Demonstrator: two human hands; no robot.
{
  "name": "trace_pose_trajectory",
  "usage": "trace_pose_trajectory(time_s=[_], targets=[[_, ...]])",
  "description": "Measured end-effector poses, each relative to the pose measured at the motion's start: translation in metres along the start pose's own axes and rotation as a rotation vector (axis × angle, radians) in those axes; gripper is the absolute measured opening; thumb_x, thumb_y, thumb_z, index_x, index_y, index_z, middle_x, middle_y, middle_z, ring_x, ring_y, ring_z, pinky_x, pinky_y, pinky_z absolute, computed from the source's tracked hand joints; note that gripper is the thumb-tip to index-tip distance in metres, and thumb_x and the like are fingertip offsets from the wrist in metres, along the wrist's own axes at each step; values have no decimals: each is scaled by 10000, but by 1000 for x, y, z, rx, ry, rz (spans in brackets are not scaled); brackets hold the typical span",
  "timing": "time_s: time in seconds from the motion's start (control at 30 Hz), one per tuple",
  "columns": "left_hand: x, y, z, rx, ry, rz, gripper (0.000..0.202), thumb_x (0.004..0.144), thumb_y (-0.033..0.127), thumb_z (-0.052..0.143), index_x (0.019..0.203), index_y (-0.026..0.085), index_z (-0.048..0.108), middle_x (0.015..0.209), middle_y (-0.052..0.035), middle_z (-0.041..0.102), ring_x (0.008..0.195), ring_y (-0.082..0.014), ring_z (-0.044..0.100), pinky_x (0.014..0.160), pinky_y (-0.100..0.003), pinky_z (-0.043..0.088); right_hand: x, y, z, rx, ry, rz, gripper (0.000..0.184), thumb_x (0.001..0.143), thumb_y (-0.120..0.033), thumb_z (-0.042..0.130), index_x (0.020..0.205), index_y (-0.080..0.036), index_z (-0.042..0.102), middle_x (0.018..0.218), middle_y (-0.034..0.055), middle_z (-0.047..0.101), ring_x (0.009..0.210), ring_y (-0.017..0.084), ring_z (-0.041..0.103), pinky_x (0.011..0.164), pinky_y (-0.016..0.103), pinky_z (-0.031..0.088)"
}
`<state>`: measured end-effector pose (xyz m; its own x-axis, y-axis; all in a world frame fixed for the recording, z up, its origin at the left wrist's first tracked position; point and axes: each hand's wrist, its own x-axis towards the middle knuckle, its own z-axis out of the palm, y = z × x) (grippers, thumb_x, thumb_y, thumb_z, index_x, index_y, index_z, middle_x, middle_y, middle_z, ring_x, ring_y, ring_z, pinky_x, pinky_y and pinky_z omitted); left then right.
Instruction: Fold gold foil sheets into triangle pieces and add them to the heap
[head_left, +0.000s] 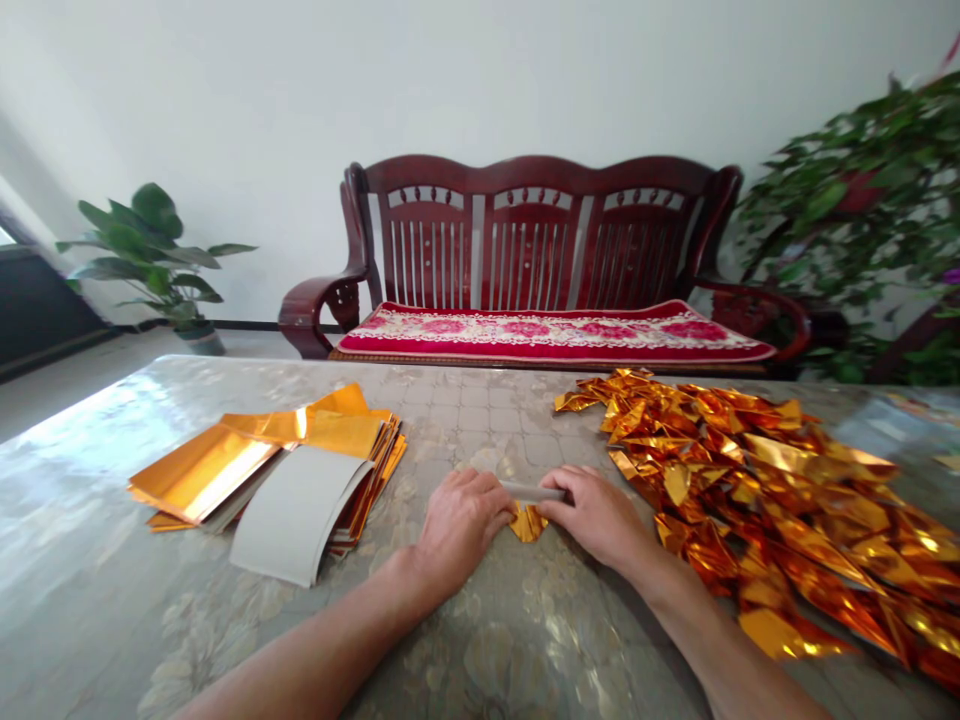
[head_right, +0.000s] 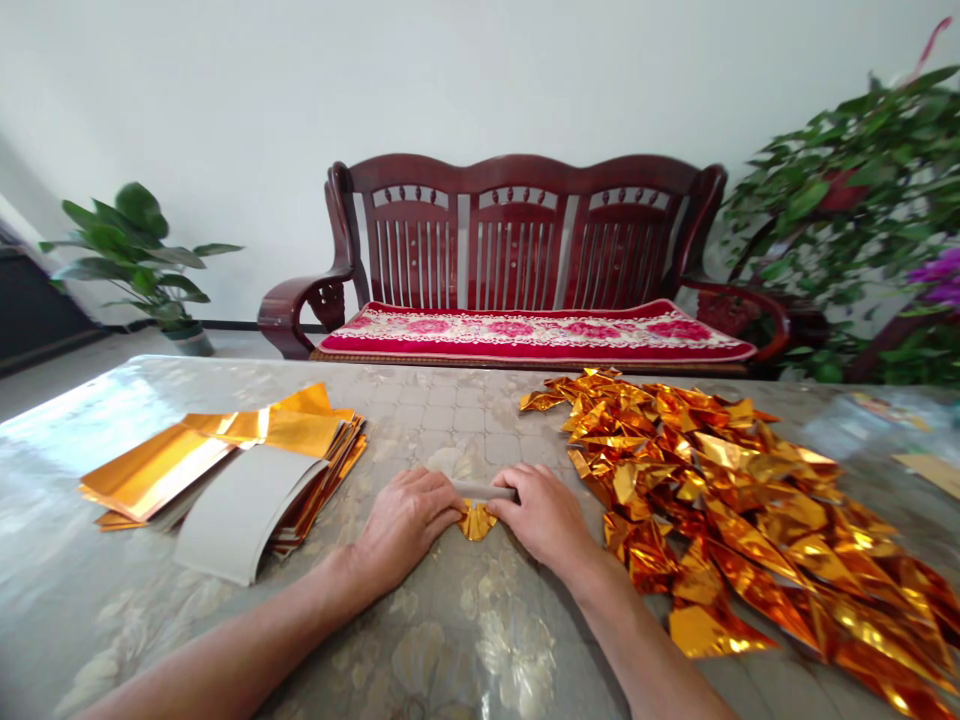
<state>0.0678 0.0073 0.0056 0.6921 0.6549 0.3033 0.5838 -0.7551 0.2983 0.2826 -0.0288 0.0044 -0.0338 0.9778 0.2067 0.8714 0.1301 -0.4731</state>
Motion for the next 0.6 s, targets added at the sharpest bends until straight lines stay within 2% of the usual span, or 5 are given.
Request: trace_pose_trajectory(time_s=[0.13, 0.23, 0.3, 0.43, 0.6], targets=[[2, -1, 0, -33, 24, -64, 47, 897, 272, 652, 895, 225, 653, 894, -8, 651, 861, -192, 591, 761, -301, 430, -1, -1, 1, 8, -29, 0, 23, 797, -276, 687, 819, -275, 694, 855, -20, 680, 861, 191, 580, 710, 292, 389], [4, -4, 0, -69, 85, -138, 366, 811, 286, 745, 1146, 235, 605, 1116, -35, 638, 1024, -232, 571, 861, -334, 444, -3, -1, 1, 10, -41, 4, 55, 838, -259, 645, 823, -269, 697, 872, -11, 673, 908, 191, 577, 747, 298, 395], [7, -7, 0, -110, 71, -176, 501, 769, 289, 782, 1224, 237, 578, 1158, -39, 638, 1057, -242, 565, 896, -350, 441, -4, -2, 1, 5, -34, -1, 79, 855, -248, 626, 821, -265, 695, 871, -6, 668, 920, 193, 572, 763, 303, 397], [9, -12, 3, -222, 14, -233, 284, 762, 258, 784, 1028, 238, 685, 942, -2, 686, 941, -219, 597, 822, -316, 441, -5, -3, 2, 7, -11, -31, 96, 870, -227, 621, 824, -271, 693, 868, -7, 660, 924, 196, 565, 771, 310, 402], [8, -10, 7, -307, 53, -226, 62, 813, 226, 741, 871, 222, 721, 876, 1, 684, 903, -192, 605, 789, -282, 429, -6, -2, 4, -2, 37, -93, 93, 859, -192, 666, 829, -269, 709, 850, -5, 652, 908, 197, 560, 775, 315, 410]])
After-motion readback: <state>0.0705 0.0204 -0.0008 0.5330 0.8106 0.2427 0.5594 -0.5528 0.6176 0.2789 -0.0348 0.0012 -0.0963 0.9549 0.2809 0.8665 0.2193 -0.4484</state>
